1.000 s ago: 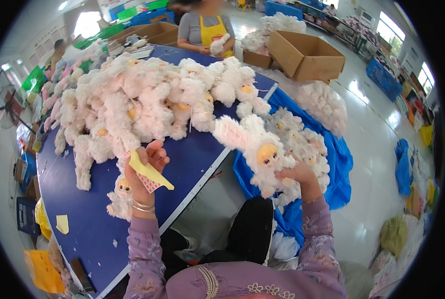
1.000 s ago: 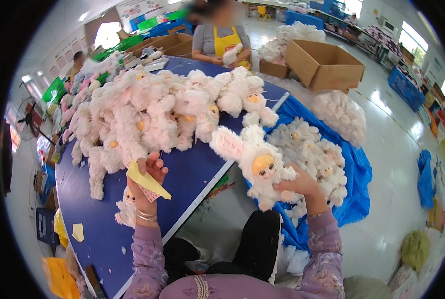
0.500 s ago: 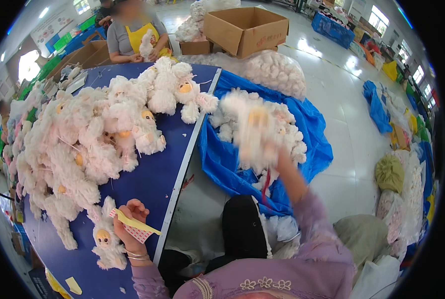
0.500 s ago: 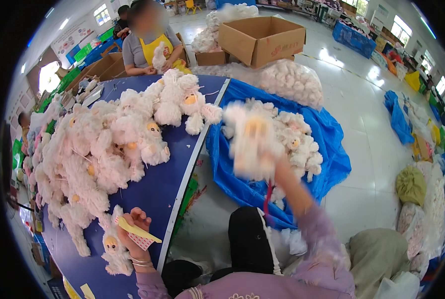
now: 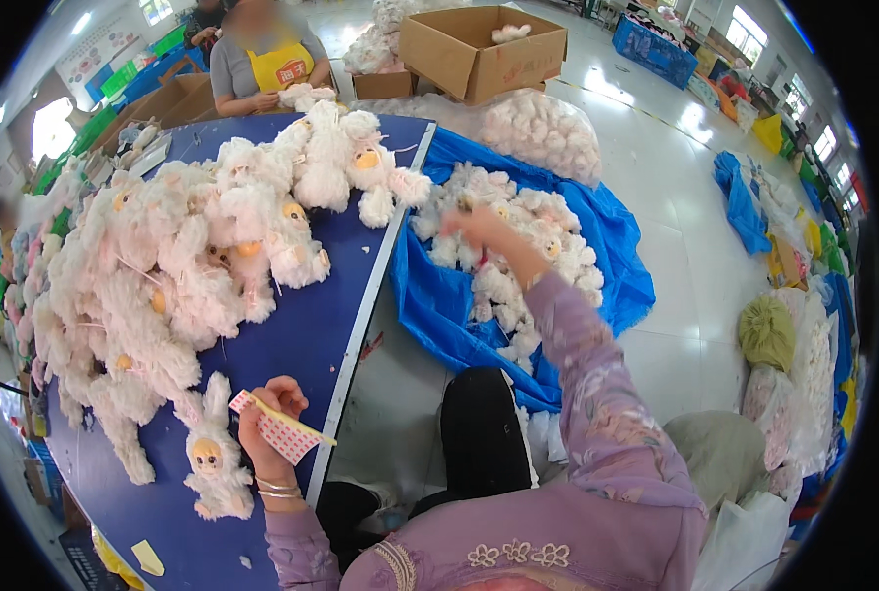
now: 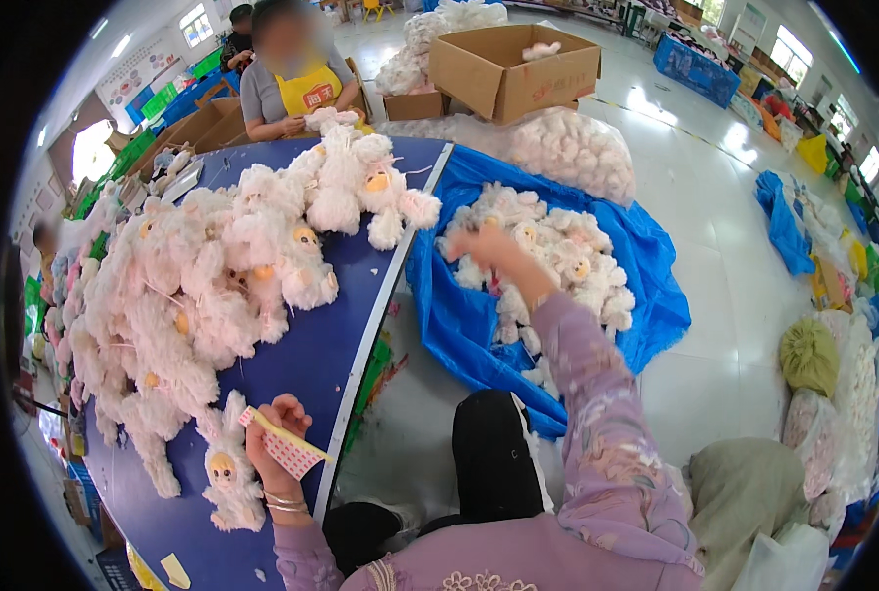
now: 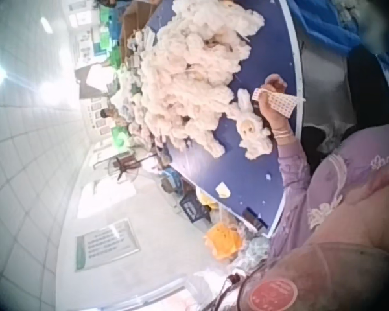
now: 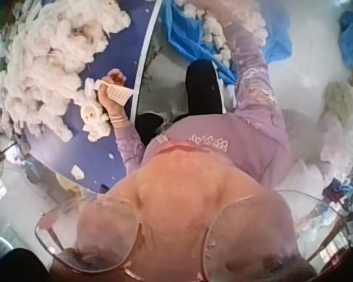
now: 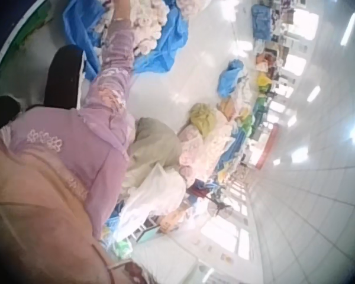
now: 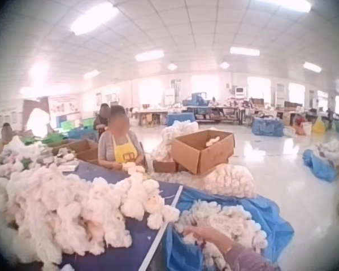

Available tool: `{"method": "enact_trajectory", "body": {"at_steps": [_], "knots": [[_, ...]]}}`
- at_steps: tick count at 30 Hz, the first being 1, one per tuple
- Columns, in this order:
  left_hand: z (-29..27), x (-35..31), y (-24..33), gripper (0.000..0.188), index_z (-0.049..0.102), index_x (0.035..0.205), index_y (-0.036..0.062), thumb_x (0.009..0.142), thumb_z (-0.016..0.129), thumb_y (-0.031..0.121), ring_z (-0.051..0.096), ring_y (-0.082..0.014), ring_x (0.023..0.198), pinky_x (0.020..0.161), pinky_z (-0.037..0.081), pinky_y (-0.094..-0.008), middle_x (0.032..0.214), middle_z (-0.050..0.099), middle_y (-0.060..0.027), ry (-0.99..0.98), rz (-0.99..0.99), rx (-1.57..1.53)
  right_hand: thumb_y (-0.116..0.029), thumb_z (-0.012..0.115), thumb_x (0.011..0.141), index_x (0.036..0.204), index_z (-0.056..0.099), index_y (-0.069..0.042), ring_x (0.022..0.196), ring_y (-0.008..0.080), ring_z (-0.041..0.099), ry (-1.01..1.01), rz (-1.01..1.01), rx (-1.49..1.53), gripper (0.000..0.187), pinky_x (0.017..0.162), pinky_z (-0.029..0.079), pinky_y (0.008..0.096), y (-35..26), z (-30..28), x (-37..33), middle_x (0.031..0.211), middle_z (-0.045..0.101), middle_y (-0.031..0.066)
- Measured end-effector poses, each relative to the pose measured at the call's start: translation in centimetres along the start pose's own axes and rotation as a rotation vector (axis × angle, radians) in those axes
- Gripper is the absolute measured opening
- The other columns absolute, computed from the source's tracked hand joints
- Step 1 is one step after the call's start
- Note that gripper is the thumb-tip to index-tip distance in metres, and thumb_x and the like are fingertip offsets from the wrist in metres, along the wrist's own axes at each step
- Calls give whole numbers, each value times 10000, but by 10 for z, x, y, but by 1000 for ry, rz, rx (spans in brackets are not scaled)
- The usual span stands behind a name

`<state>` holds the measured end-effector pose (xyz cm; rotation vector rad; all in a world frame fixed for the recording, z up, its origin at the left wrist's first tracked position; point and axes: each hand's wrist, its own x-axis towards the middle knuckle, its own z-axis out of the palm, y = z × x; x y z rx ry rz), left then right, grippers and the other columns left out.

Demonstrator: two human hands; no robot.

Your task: The person trims the fur on small white stuffed toys using scissors. They pick up each toy, trim the fur, and place the finished items into a blue bag.

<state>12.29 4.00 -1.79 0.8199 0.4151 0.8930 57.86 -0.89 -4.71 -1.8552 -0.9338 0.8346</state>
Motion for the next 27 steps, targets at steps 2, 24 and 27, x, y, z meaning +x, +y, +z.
{"method": "enact_trajectory", "body": {"at_steps": [2,24,27], "knots": [[2,-2,-1,280,561,834,28,855,466,289,561,-227,831,754,472,-329,987,589,-159,23,-29,-1,-408,644,796,816,701,-50,497,106,458,-101,114,161,364,421,331,273,37,34,-44,665,608,18],[-150,-348,194,323,600,1126,-12,852,667,146,651,-137,874,775,525,-269,953,681,-64,1138,582,786,-233,606,918,997,603,-28,408,4,324,-116,-79,239,219,357,242,189,22,98,-214,734,562,-5],[-231,-393,249,371,583,1144,-24,853,652,196,654,-169,891,809,507,-282,996,676,-97,1235,379,975,-225,604,919,977,607,-27,407,4,324,-130,-136,237,205,359,245,186,29,101,-214,727,560,-3]]}}
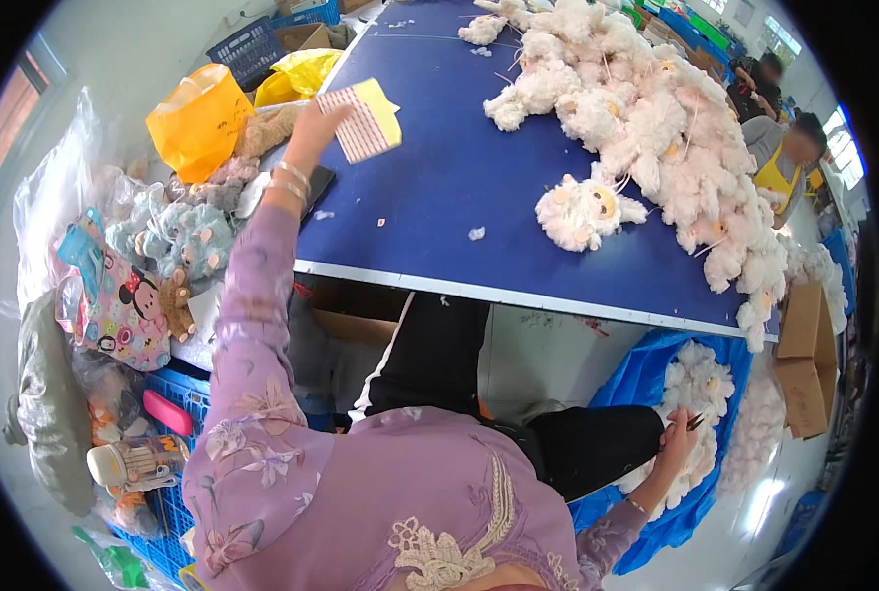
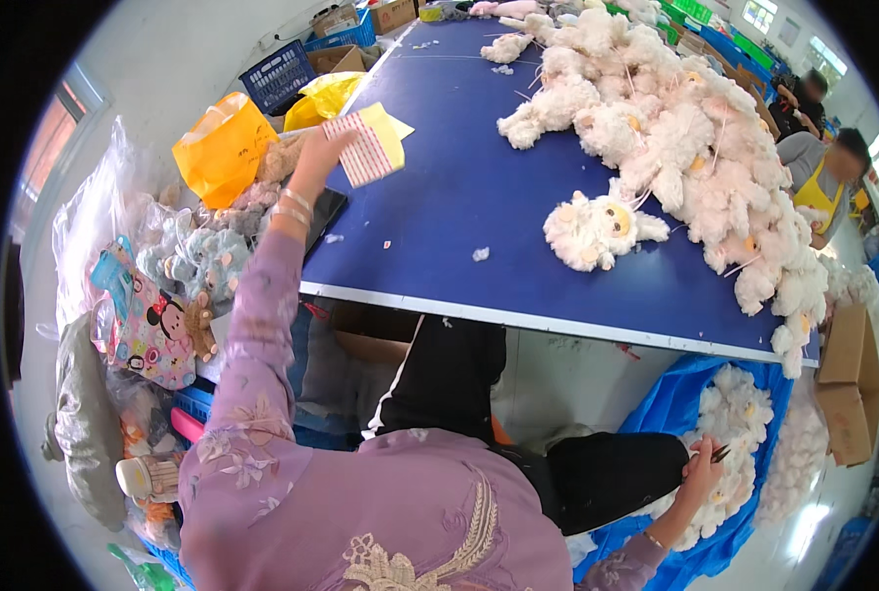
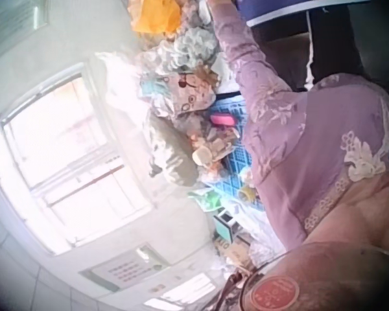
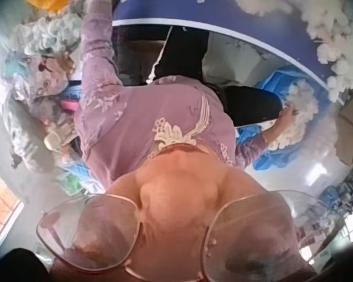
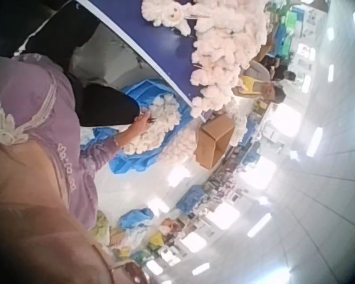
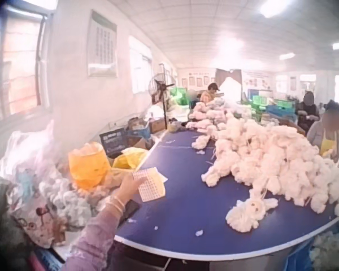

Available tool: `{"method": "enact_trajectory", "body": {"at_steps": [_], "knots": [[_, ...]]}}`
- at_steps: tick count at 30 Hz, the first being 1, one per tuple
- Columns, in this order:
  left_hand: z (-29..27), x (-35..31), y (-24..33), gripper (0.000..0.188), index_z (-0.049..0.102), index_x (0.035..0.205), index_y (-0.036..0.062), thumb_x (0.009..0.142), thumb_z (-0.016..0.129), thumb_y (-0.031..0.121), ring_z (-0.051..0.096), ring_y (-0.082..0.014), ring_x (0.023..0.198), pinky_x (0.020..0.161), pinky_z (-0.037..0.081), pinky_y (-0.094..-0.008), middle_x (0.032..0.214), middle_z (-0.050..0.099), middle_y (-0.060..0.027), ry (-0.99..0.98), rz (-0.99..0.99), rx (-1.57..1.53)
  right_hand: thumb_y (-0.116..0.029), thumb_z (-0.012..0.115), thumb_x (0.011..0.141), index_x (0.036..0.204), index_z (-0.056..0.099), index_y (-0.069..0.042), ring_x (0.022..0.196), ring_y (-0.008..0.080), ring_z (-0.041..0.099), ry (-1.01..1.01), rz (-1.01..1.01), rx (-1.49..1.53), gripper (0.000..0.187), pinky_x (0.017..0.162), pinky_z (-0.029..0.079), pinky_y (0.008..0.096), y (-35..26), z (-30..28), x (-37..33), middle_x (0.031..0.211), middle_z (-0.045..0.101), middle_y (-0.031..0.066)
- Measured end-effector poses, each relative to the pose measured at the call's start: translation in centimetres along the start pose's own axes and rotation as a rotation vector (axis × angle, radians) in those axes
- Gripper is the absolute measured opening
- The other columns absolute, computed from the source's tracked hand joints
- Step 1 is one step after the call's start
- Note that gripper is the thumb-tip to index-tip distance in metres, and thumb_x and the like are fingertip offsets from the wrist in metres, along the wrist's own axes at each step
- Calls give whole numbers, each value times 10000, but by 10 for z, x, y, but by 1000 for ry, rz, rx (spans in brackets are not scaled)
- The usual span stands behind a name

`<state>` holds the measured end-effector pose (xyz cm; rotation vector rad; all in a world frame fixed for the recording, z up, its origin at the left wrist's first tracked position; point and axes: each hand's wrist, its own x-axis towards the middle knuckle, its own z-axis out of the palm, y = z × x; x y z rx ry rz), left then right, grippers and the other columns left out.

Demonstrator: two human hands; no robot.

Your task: The person trims the fur on small white stuffed toys using scissors. They pick up each toy, trim the fur, and place the finished items into a blue bag.

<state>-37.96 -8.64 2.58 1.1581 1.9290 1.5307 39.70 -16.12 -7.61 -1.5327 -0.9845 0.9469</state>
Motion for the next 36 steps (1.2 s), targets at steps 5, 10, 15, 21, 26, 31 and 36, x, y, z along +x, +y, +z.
{"method": "enact_trajectory", "body": {"at_steps": [5,10,15,21,26,31,36], "knots": [[-24,63,-33,727,501,1234,-89,735,706,398,576,-380,1104,956,440,-398,1179,587,-282,237,-20,663,-215,598,922,966,605,-31,407,7,328,-10,21,7,189,360,242,182,-23,15,-24,704,551,-5],[65,8,20,431,582,1181,-31,851,615,245,609,-253,1049,922,464,-338,1150,631,-178,-119,312,272,-211,599,915,973,597,-33,417,10,327,4,43,32,188,362,244,179,-45,24,-40,704,563,8],[203,-68,68,533,565,1204,-32,851,646,359,599,-278,1072,930,456,-350,1156,623,-191,-555,416,174,-181,597,903,971,599,-15,423,18,345,-94,77,16,180,372,264,185,-74,63,-34,722,600,36],[311,-68,79,799,524,1212,-90,701,757,479,621,-273,968,837,489,-330,1089,622,-224,-722,321,355,-187,590,905,946,606,-25,470,4,365,-429,53,9,168,421,289,171,-104,131,-17,717,610,1],[336,-132,83,511,546,1104,-83,738,729,222,605,-158,729,671,494,-286,788,626,-111,-847,173,-81,-213,638,880,1008,595,0,767,58,530,-449,-43,-14,252,679,420,203,-103,162,16,861,626,18],[354,-186,87,360,521,1116,-23,801,669,69,523,-70,705,615,451,-235,780,570,-15,-998,208,-97,-299,724,813,1153,545,81,826,127,573,-258,5,-70,540,737,478,270,-83,185,49,963,624,74],[363,-214,111,383,518,1177,1,818,646,47,525,-59,795,685,449,-209,918,562,-15,-1011,381,-123,-206,722,789,1207,522,70,933,161,606,-382,33,147,539,805,496,295,-83,173,47,1078,631,117]]}}
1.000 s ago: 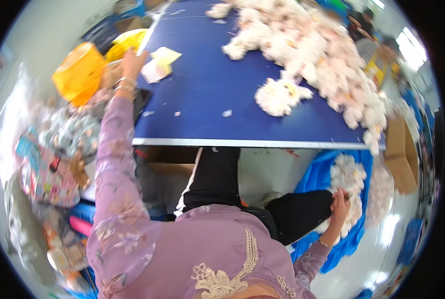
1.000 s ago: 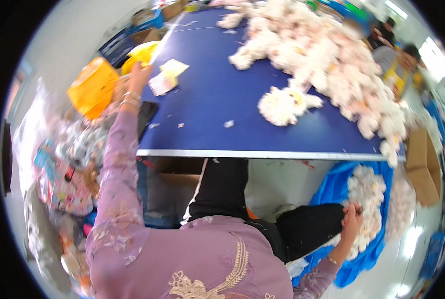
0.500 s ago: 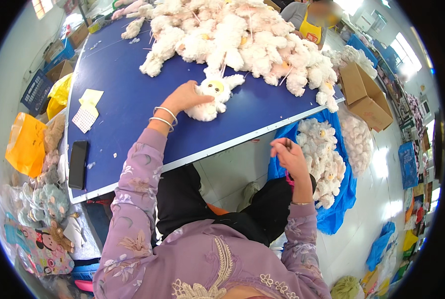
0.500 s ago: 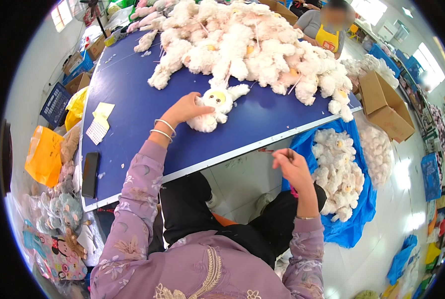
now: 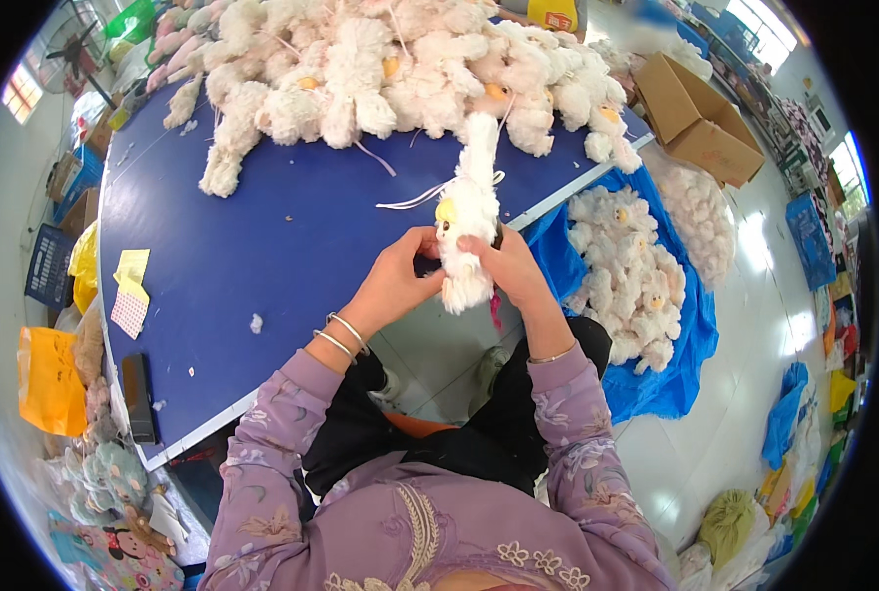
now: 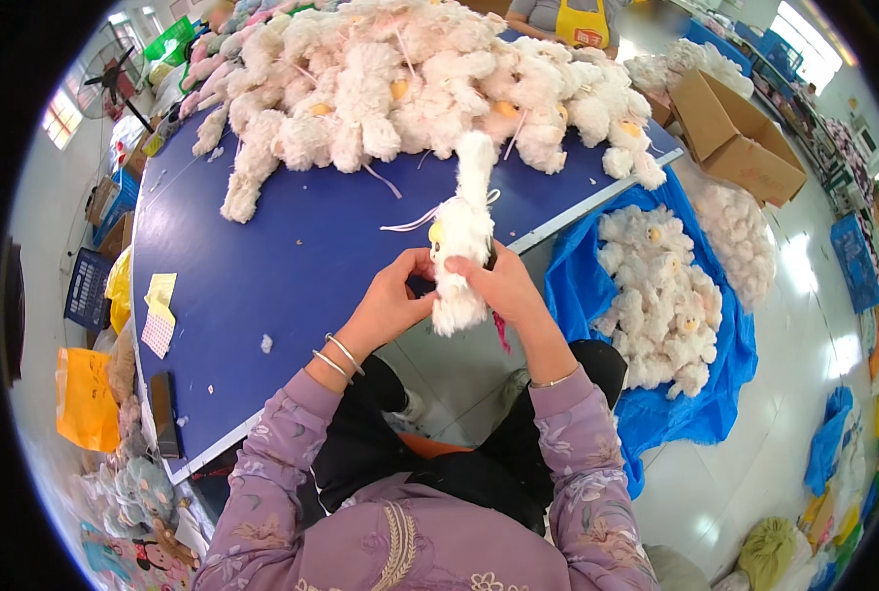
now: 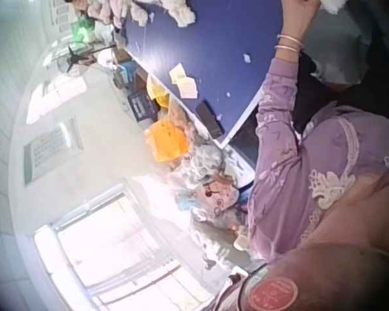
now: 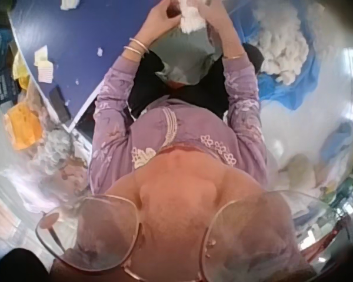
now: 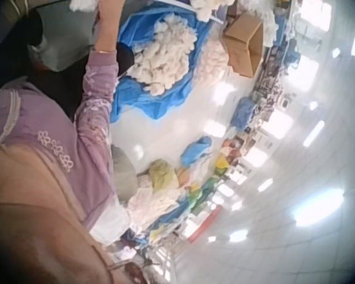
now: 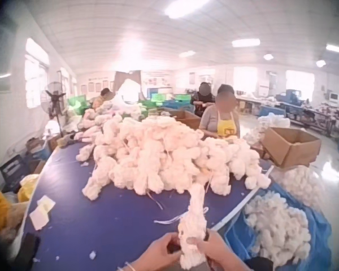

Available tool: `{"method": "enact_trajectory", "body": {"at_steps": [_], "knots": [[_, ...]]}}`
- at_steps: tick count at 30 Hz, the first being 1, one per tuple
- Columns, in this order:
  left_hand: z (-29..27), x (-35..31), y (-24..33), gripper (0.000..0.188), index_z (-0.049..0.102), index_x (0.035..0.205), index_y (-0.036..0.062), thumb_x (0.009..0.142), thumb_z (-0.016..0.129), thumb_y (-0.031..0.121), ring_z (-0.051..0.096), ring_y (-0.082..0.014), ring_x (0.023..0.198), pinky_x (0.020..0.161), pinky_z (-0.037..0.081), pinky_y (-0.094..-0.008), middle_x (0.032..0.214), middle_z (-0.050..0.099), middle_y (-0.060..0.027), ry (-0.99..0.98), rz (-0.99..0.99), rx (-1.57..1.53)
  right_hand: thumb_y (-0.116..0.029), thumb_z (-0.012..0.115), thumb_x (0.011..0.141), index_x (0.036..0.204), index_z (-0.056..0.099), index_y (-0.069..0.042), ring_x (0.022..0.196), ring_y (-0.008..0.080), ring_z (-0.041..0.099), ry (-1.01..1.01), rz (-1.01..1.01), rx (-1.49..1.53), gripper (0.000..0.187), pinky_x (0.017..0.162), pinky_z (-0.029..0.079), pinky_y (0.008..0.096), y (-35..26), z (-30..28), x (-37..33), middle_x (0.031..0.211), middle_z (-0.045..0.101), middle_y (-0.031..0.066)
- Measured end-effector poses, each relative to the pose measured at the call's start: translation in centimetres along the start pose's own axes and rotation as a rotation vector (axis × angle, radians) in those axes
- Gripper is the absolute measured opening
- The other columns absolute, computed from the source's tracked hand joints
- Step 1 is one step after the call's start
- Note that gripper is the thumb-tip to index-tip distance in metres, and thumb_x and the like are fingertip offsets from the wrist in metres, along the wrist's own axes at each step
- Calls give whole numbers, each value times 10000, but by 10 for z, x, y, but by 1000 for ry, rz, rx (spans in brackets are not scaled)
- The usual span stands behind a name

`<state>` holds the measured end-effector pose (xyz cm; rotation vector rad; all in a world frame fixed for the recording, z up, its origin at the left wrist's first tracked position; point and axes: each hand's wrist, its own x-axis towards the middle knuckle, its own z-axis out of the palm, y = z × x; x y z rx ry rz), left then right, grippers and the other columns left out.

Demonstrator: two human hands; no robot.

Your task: The person trims the fur on small white stuffed toys using scissors. They pick up each toy, trim the fur, and place the finished items into a blue bag.

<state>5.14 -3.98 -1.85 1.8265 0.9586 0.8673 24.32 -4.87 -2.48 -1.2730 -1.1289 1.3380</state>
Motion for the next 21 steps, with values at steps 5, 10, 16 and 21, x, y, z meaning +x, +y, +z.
{"method": "enact_trajectory", "body": {"at_steps": [5,10,16,21], "knots": [[-6,16,-6,263,594,1098,27,865,655,133,529,-41,802,716,450,-205,953,599,17,-103,-47,-476,-142,735,699,1251,504,53,1025,167,588,-160,-230,291,629,896,474,314,0,-35,-9,1146,610,94],[-16,36,24,551,477,1286,-5,830,701,208,544,-129,1036,863,467,-273,1151,566,-64,-198,20,-422,-172,739,670,1293,466,45,1055,148,560,-227,-287,238,713,918,449,298,1,-48,-18,1194,587,75],[17,32,37,875,228,1436,-2,744,753,101,501,-176,1154,945,451,-315,1267,497,-108,-176,-10,-542,-141,734,678,1197,501,-5,892,132,581,27,-365,-221,585,774,483,280,-18,-22,-32,996,618,55],[33,28,13,757,293,1395,6,763,704,89,510,-165,1131,946,446,-317,1244,509,-96,-26,-61,-681,-128,760,698,1107,551,-23,624,48,470,47,-378,-276,471,562,400,209,-29,-32,-42,951,604,10]]}}
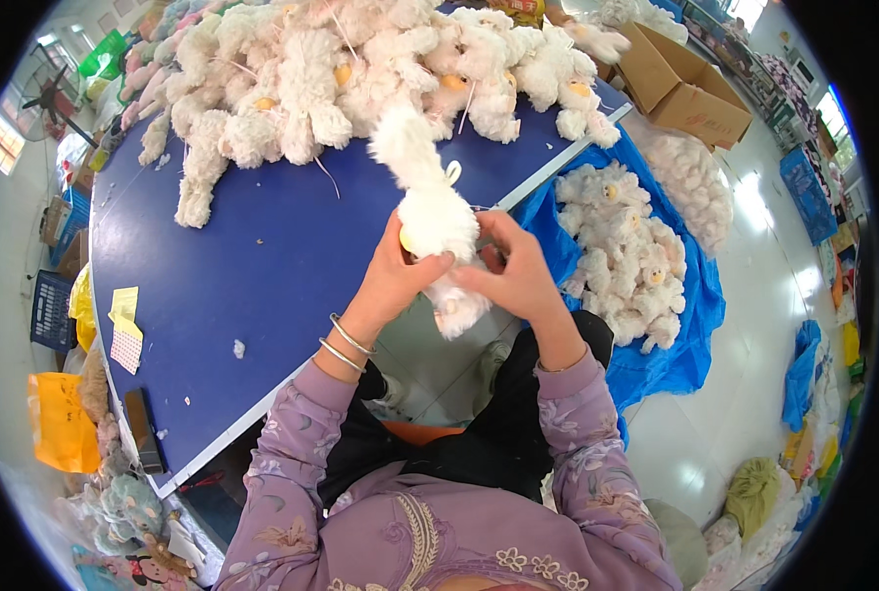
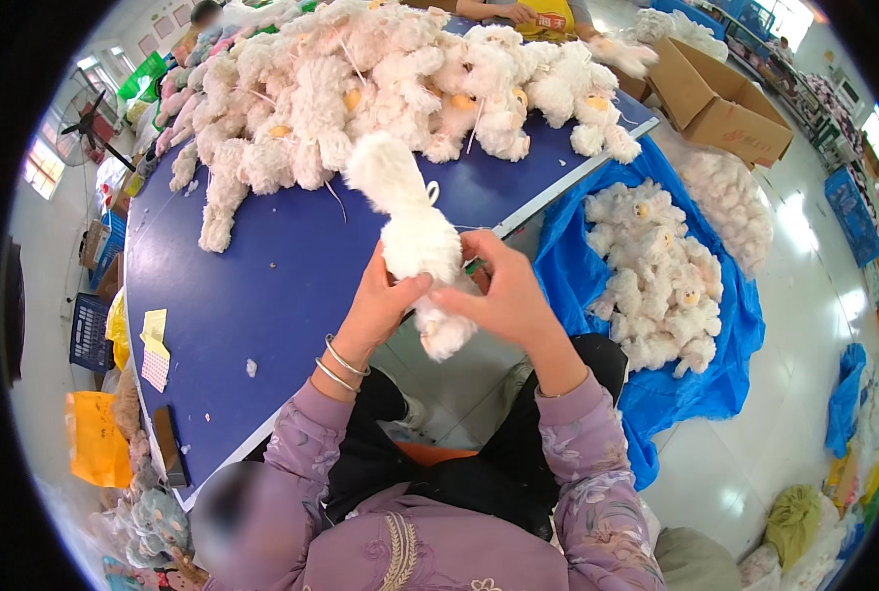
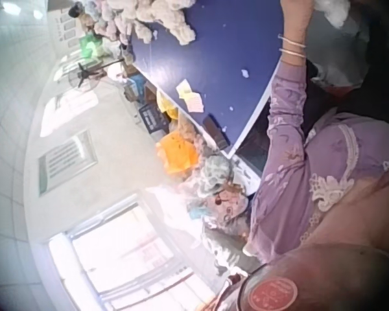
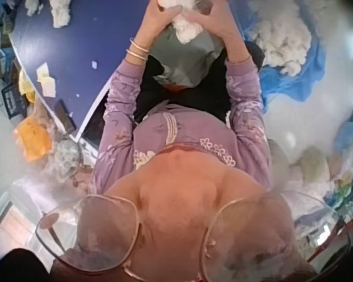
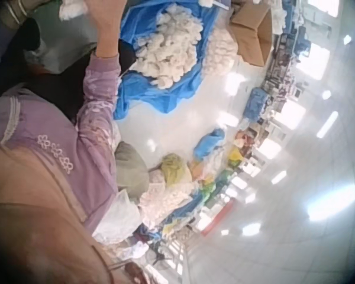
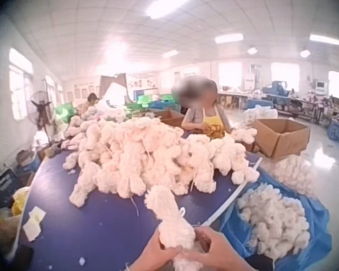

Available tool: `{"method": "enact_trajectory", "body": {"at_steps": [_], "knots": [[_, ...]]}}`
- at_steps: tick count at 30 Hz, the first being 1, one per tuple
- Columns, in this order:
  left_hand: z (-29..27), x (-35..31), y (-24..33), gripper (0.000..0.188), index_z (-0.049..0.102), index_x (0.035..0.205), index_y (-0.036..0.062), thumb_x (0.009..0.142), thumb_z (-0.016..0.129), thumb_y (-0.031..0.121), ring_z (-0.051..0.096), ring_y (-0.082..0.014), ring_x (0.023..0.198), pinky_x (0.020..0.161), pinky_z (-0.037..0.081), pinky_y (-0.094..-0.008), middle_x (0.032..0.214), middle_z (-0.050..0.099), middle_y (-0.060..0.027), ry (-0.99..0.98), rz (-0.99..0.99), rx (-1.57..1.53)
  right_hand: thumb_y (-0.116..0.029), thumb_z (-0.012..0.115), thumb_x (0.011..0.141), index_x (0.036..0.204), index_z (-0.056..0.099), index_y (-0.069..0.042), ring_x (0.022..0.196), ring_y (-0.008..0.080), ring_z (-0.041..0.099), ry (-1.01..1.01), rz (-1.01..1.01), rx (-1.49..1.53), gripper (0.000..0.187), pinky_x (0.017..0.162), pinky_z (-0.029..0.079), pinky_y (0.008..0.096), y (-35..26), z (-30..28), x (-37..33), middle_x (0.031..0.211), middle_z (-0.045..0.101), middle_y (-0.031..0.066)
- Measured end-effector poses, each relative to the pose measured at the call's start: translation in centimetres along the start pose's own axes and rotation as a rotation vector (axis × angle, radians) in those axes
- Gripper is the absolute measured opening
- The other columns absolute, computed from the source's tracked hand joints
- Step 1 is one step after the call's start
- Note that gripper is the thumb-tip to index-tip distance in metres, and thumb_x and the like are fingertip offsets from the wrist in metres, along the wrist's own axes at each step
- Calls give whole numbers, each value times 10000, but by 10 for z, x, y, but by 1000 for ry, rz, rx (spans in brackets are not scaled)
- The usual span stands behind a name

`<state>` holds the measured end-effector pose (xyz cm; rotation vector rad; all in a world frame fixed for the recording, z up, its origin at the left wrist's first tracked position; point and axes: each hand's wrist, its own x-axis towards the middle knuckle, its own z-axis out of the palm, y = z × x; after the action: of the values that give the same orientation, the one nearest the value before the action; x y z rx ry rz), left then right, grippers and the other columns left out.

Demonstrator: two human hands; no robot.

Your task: The person trims the fur on small white stuffed toys using scissors. They pick up each toy, trim the fur, and place the finished items into a blue bag.

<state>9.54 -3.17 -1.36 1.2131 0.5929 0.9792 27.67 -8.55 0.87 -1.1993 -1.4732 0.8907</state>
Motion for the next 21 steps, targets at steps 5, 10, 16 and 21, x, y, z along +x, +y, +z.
{"method": "enact_trajectory", "body": {"at_steps": [5,10,16,21], "knots": [[6,-5,-6,718,315,1376,13,763,680,91,524,-155,1099,927,449,-307,1206,523,-88,-5,1,39,-45,727,756,1026,595,-41,543,4,320,272,-110,203,301,481,279,174,-4,-6,-5,896,589,-37],[27,-8,4,734,324,1360,15,735,700,92,544,-143,1045,884,465,-283,1177,525,-87,-19,23,366,-51,660,830,979,604,-15,578,33,385,182,-94,9,163,535,338,196,0,-11,-4,893,594,-30],[27,-9,-2,761,317,1360,12,715,716,85,555,-138,1019,869,472,-275,1149,541,-84,29,-13,376,-105,609,879,891,633,-6,656,44,466,93,136,275,102,577,371,220,-9,-26,-10,762,577,-10],[28,-12,1,743,344,1346,15,708,717,96,567,-139,999,865,475,-277,1122,559,-82,57,0,439,-76,529,863,887,652,-8,609,46,445,-110,251,227,142,552,348,217,-8,-36,-15,665,535,-35]]}}
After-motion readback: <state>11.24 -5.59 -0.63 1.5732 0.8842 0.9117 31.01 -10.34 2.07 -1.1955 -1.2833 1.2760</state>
